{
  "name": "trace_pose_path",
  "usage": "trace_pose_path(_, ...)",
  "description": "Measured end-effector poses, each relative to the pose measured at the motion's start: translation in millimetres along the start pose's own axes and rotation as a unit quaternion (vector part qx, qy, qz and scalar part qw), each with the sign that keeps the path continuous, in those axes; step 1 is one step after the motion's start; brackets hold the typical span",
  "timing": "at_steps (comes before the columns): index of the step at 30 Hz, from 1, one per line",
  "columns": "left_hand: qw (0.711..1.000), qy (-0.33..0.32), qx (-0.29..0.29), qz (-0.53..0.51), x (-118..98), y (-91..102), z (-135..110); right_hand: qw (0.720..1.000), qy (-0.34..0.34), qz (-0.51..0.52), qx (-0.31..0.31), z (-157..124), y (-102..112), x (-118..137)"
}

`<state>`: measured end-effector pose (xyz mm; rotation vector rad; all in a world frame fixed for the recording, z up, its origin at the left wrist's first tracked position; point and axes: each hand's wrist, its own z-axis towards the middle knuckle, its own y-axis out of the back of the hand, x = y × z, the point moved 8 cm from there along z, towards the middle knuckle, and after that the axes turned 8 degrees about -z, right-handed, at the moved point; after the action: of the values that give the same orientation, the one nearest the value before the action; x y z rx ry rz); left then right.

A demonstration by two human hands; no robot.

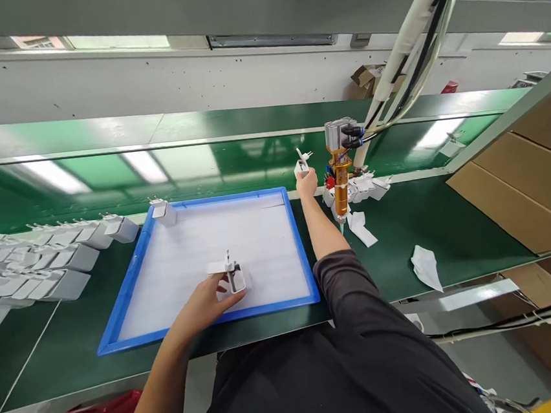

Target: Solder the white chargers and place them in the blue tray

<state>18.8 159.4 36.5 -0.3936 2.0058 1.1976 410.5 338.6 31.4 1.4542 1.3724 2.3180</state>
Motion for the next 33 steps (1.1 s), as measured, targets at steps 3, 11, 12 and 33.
trace_pose_path(3,0.999,-0.017,0.035,-0.017,3,1.9,2,0.998,0.066,0.002,0.013,-27,12,-7)
trace_pose_path(11,0.996,-0.071,0.058,-0.005,-11,-5.5,9,0.984,0.172,0.000,0.049,-122,68,-38)
trace_pose_path(12,0.998,-0.055,0.037,-0.007,-8,-5.7,6,0.981,0.188,0.006,0.041,-136,79,-38)
trace_pose_path(33,0.985,-0.016,-0.171,0.005,-18,-26.7,-13,0.890,0.223,0.360,0.167,-190,133,59)
